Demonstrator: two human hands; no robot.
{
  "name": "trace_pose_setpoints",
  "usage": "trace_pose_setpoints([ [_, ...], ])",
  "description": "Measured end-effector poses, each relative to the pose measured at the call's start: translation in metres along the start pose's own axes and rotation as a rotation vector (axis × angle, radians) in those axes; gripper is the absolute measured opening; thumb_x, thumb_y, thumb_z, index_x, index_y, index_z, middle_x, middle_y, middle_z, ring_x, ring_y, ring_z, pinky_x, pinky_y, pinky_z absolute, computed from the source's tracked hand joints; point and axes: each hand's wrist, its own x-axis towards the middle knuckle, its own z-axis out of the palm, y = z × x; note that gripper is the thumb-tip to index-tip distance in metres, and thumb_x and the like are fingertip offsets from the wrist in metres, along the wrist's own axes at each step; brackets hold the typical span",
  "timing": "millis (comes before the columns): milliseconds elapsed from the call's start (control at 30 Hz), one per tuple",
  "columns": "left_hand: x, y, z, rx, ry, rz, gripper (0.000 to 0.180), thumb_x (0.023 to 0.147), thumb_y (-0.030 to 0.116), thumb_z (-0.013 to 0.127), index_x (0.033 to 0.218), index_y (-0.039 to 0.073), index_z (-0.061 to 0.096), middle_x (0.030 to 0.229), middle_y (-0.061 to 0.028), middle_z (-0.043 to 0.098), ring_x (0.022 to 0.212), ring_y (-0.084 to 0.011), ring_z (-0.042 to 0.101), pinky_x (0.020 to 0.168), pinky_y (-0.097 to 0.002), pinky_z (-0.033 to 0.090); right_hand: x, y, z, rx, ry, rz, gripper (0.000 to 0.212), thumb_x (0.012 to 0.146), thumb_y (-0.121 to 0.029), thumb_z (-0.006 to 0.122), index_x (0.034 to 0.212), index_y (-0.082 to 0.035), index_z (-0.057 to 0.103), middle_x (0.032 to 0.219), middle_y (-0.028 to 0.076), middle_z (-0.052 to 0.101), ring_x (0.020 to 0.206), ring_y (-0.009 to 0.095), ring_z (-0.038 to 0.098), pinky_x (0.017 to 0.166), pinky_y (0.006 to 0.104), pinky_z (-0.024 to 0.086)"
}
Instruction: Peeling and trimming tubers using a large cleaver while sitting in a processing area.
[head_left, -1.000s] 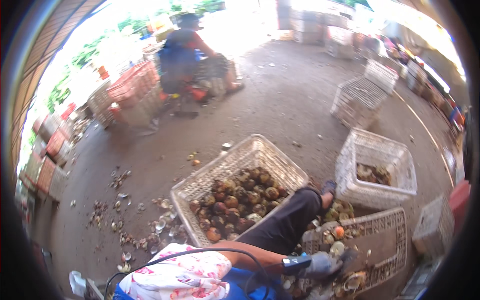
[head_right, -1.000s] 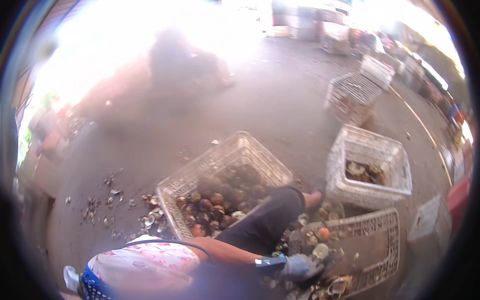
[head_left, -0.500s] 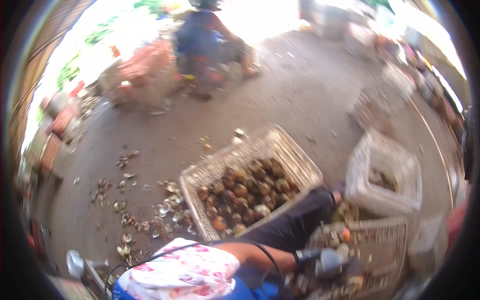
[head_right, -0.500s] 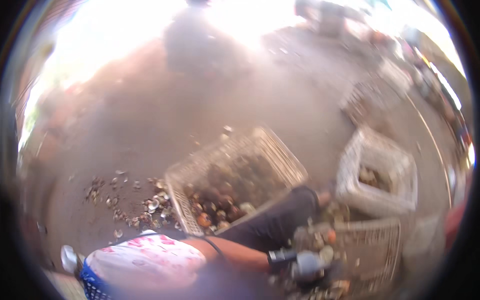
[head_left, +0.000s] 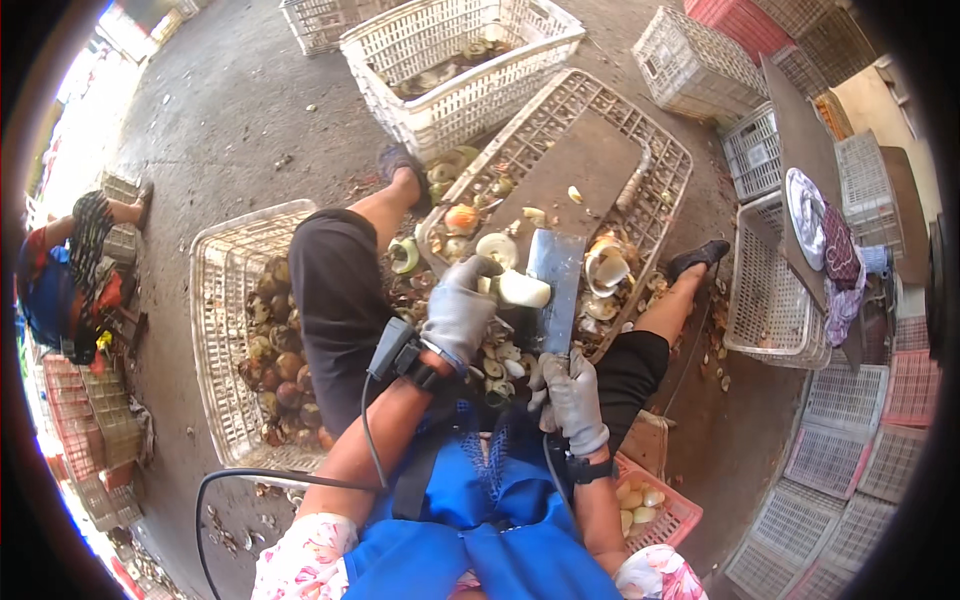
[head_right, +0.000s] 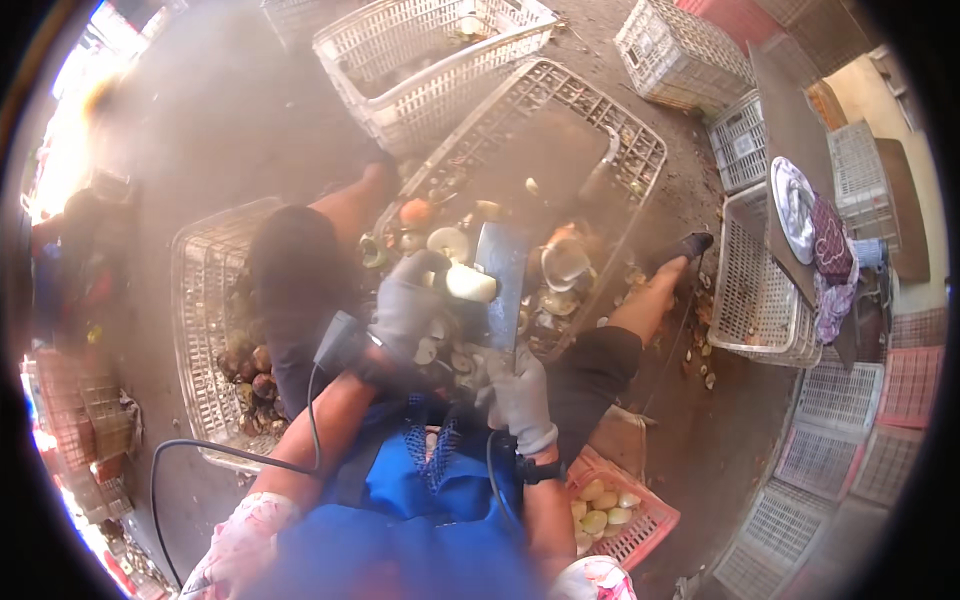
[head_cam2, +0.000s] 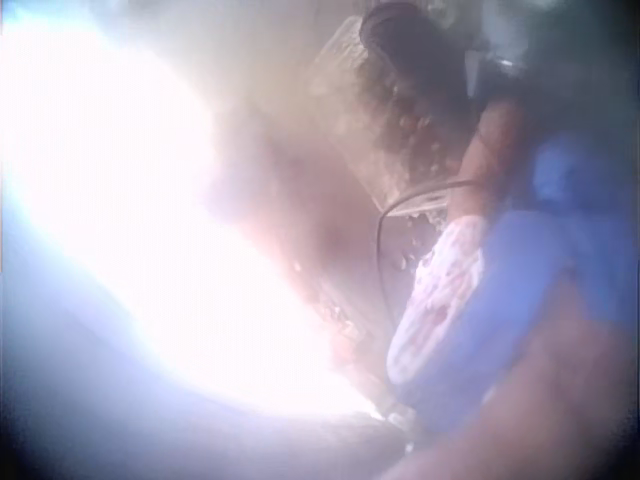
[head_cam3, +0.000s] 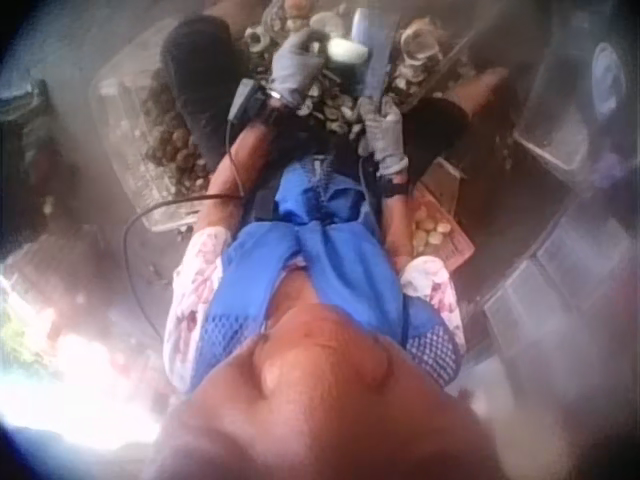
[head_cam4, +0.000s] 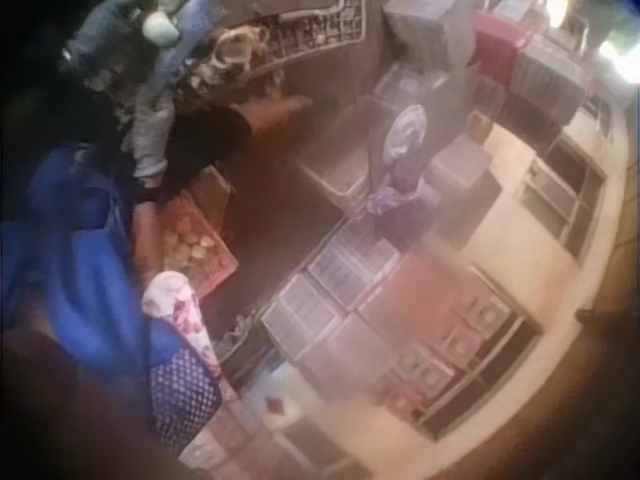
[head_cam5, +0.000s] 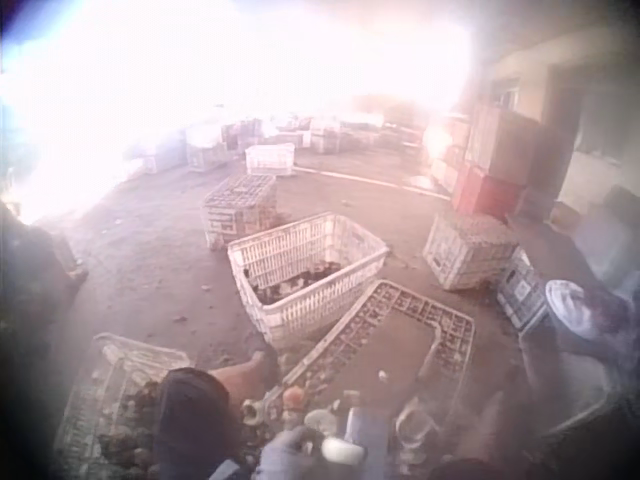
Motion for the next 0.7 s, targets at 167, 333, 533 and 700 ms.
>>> trace_pose_setpoints([
  [167, 0.003, 0.019, 0.002, 0.370, -0.056, 0.050, 0.027, 0.073, 0.011, 0.079, 0.099, 0.010, 0.072, 0.100, -0.0131, 0.068, 0.100, -0.0334, 0.066, 0.084, -0.0428, 0.053, 0.012, 0.014, -0.033, 0.280, -0.085, 0.171, 0.029, 0.105, -0.029, 0.056, 0.082, -0.014, 0.051, 0.070, -0.001, 0.052, 0.048, 0.010, 0.047, 0.047, 0.0279, 0.049],
  [333, -0.001, 0.018, 0.017, 0.553, 0.060, 0.203, 0.029, 0.071, 0.017, 0.083, 0.095, 0.009, 0.068, 0.096, -0.0133, 0.064, 0.096, -0.0354, 0.064, 0.080, -0.0475, 0.052, 0.023, 0.045, -0.045, 0.716, -0.218, 0.229, 0.036, 0.107, -0.038, 0.054, 0.082, -0.013, 0.051, 0.067, -0.002, 0.046, 0.050, 0.010, 0.047, 0.046, 0.0287, 0.045],
  [533, -0.003, 0.020, 0.023, 0.562, 0.109, 0.196, 0.034, 0.069, 0.021, 0.086, 0.095, 0.009, 0.067, 0.094, -0.0138, 0.064, 0.094, -0.0355, 0.064, 0.079, -0.0476, 0.052, 0.036, 0.043, -0.043, 1.432, -0.796, 0.204, 0.034, 0.108, -0.021, 0.047, 0.124, 0.005, 0.062, 0.067, -0.002, 0.047, 0.051, 0.008, 0.049, 0.045, 0.0267, 0.049],
  [700, -0.006, 0.024, 0.017, 0.534, 0.116, 0.237, 0.033, 0.071, 0.023, 0.087, 0.094, 0.008, 0.068, 0.092, -0.0136, 0.066, 0.093, -0.0358, 0.065, 0.079, -0.0490, 0.052, 0.023, 0.015, -0.016, 1.606, -0.943, 0.036, 0.039, 0.106, -0.016, 0.045, 0.132, 0.010, 0.057, 0.064, -0.002, 0.051, 0.049, 0.007, 0.052, 0.042, 0.0225, 0.053],
])
